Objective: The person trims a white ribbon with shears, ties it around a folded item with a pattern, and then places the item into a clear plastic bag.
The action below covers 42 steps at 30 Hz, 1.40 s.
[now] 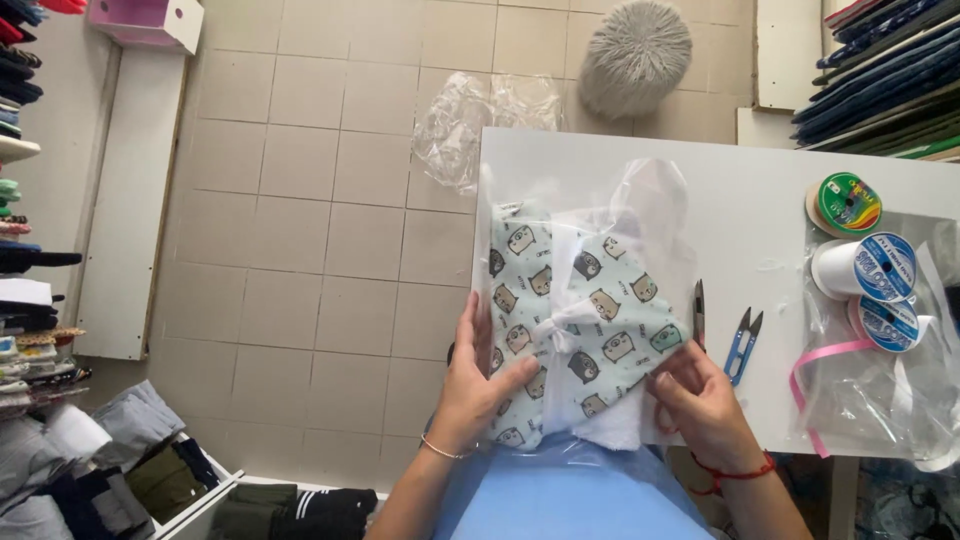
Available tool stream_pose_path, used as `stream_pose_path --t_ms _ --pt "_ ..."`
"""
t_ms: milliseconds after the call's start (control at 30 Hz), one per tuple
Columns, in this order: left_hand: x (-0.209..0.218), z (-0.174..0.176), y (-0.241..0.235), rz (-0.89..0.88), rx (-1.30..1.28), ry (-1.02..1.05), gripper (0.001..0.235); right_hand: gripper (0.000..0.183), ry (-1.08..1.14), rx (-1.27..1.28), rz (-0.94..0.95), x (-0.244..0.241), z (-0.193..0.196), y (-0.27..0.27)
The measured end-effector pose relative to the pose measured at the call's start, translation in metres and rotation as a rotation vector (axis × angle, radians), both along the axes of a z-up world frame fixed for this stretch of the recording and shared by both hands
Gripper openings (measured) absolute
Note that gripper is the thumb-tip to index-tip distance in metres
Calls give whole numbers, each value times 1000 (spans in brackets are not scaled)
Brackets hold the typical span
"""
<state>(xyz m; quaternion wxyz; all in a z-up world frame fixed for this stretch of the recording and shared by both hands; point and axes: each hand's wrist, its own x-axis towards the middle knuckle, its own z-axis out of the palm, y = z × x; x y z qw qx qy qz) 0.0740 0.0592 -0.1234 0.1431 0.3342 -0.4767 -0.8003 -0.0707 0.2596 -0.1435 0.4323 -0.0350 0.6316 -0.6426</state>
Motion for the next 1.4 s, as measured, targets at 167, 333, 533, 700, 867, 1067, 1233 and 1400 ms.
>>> stream_pose_path --t_ms 167,333,533,700,867,1067,1233,1400 --pt "-5 -5 -7 -10 98 -36 109 54 65 2 -100 -2 6 -8" --pt "-15 19 -4 101 334 116 96 45 214 152 -150 -10 50 -34" --pt "-25 6 3 143 387 391 103 32 498 151 2 -6 121 -74" --pt "-31 -32 20 131 464 290 84 30 483 128 105 -4 152 -96" --pt "-33 -36 24 -24 646 455 80 29 632 191 277 -6 171 -110" --pt "-36 -23 15 -213 135 142 91 29 626 172 433 -30 161 -113" --pt "-4 22 -46 -656 -330 -434 49 29 623 115 412 -43 165 -95" --pt "-19 59 -103 -232 -700 -242 71 27 836 160 574 -49 182 -95"
